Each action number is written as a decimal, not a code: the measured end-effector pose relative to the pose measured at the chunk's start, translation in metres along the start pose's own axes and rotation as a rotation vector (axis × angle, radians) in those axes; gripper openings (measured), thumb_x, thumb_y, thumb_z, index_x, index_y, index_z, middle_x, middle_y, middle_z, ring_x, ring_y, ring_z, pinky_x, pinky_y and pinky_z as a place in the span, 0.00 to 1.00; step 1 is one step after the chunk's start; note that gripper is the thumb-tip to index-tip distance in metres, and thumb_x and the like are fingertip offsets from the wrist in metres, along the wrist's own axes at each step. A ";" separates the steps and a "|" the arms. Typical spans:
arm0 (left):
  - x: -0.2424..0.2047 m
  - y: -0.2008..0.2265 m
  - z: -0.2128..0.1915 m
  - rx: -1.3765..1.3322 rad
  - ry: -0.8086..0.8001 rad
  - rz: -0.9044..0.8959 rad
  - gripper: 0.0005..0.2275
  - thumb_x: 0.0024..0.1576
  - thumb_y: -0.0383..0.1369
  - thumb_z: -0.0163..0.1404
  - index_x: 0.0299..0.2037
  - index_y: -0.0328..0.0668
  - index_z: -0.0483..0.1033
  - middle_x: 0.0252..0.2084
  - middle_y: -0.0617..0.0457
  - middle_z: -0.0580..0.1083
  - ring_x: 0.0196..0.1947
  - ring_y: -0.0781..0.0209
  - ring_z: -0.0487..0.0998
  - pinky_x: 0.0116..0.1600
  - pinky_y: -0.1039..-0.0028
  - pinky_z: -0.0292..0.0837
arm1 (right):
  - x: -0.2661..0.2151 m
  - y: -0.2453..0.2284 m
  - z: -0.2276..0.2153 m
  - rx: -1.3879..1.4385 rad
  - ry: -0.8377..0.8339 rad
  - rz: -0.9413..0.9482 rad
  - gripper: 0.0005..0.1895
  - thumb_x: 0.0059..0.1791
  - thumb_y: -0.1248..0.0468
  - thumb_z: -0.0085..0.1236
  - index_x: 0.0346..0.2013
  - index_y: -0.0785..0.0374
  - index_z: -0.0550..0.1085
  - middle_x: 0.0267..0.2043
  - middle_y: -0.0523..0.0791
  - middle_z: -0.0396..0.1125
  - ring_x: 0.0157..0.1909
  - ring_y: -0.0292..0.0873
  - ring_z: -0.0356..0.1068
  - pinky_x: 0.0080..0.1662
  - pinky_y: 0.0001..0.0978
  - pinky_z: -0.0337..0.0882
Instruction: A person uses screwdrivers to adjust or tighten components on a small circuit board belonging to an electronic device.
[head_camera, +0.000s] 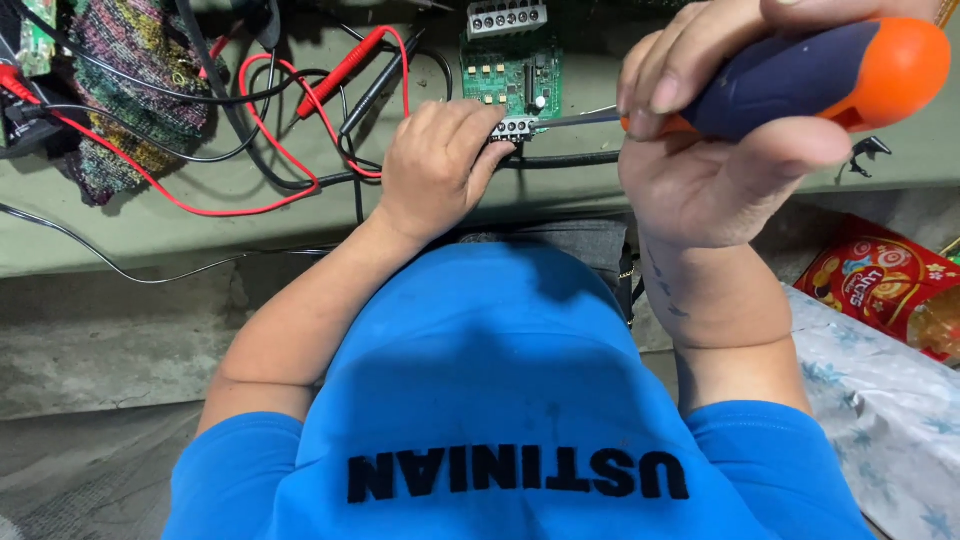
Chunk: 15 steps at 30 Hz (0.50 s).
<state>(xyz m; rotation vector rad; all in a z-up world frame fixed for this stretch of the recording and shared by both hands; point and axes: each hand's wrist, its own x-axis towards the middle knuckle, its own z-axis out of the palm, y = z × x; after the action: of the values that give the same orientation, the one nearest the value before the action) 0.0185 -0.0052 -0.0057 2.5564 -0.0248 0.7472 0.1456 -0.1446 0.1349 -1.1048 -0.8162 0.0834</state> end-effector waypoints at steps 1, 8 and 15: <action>0.001 0.000 0.000 0.000 0.001 0.000 0.11 0.68 0.39 0.52 0.52 0.40 0.75 0.44 0.49 0.77 0.36 0.51 0.75 0.37 0.67 0.72 | 0.001 -0.002 0.002 0.000 -0.001 0.000 0.27 0.57 0.38 0.39 0.55 0.57 0.61 0.30 0.52 0.51 0.23 0.49 0.49 0.29 0.43 0.57; 0.000 0.001 -0.001 -0.036 -0.005 -0.006 0.11 0.68 0.39 0.52 0.52 0.40 0.75 0.44 0.49 0.77 0.36 0.51 0.75 0.38 0.66 0.71 | -0.005 0.012 -0.006 0.081 -0.143 0.029 0.37 0.48 0.33 0.33 0.61 0.52 0.63 0.29 0.53 0.52 0.24 0.49 0.52 0.30 0.42 0.58; 0.002 0.001 -0.002 -0.037 -0.002 0.007 0.11 0.69 0.39 0.52 0.51 0.39 0.74 0.43 0.49 0.77 0.37 0.50 0.75 0.40 0.65 0.72 | 0.005 0.005 0.004 -0.052 -0.279 0.270 0.46 0.47 0.20 0.36 0.27 0.65 0.62 0.26 0.47 0.56 0.25 0.40 0.54 0.29 0.34 0.52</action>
<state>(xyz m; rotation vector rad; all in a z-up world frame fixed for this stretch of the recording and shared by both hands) 0.0190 -0.0052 -0.0029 2.5234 -0.0485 0.7396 0.1484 -0.1372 0.1346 -1.2652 -0.9155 0.4531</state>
